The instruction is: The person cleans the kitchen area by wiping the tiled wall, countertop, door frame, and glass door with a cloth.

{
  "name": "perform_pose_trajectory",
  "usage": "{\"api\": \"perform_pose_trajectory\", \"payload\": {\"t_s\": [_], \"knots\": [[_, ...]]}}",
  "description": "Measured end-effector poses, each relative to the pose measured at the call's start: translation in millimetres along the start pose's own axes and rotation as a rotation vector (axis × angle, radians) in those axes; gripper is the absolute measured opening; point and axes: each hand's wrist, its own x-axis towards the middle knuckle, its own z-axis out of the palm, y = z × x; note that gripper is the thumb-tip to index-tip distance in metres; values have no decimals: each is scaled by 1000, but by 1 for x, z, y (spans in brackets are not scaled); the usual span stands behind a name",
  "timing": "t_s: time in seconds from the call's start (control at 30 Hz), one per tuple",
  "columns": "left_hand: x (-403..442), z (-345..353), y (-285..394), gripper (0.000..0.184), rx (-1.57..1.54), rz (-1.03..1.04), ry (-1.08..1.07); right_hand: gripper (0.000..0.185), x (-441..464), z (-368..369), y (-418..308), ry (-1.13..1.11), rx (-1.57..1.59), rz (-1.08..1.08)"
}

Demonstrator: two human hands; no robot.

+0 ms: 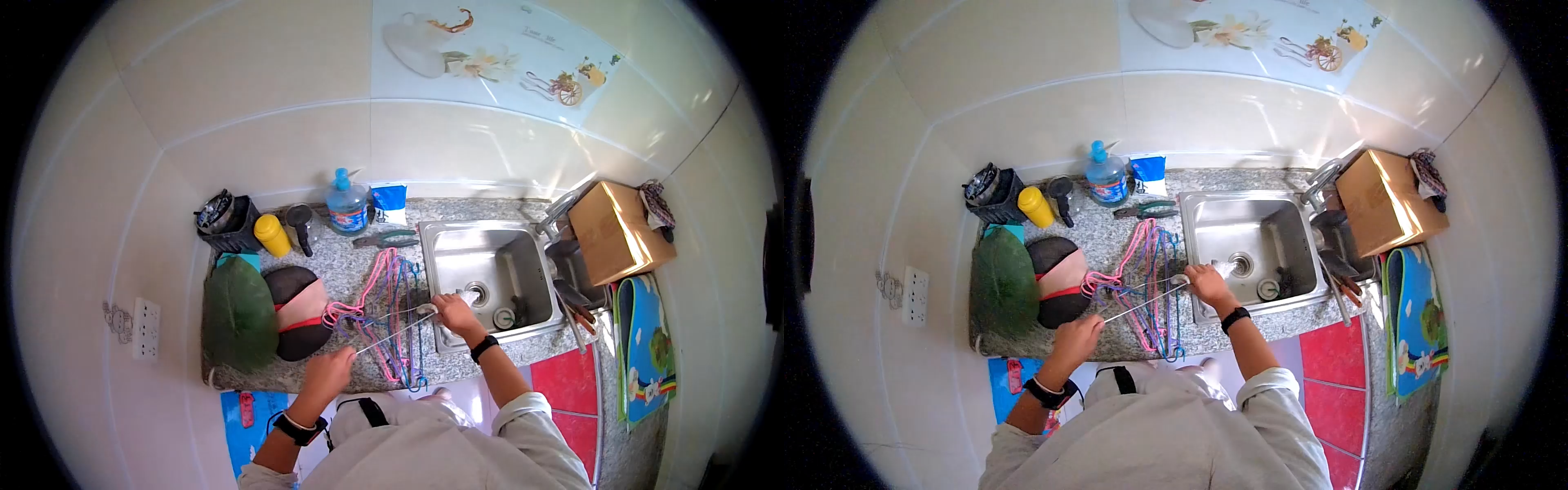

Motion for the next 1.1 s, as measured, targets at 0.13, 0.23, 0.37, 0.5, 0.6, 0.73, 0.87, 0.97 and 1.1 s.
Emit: {"api": "perform_pose_trajectory", "payload": {"t_s": [0.13, 0.23, 0.37, 0.5, 0.6, 0.73, 0.87, 0.97, 1.1], "knots": [[10, 16, 4, 15, -4, 18, -10, 33, 3, 79, -45, -73, 10, -31], [13, 48, -2, 14, 23, 83, -27, 19, 29, 13, -168, -187, 52, 24], [7, 46, -20, 13, -17, 5, -21, 17, 42, -17, -179, -188, 51, -35], [-2, -21, -21, 11, 26, 54, 64, 14, 35, 3, -81, -67, -203, -44], [-18, -24, -44, 10, 41, 97, 103, 30, 34, -44, -52, -49, -243, 126], [-21, -14, -49, 10, 83, 183, 122, 32, 36, -52, -37, 25, -286, 48], [-3, 4, -85, 7, 61, 305, 134, 31, 38, -57, -38, 47, -304, 102], [1, 3, -92, 11, 93, 374, 130, 29, 38, -56, -36, 87, -294, 69], [7, 4, -97, 11, 104, 357, 142, 32, 30, -68, -49, -23, -164, 106]]}}
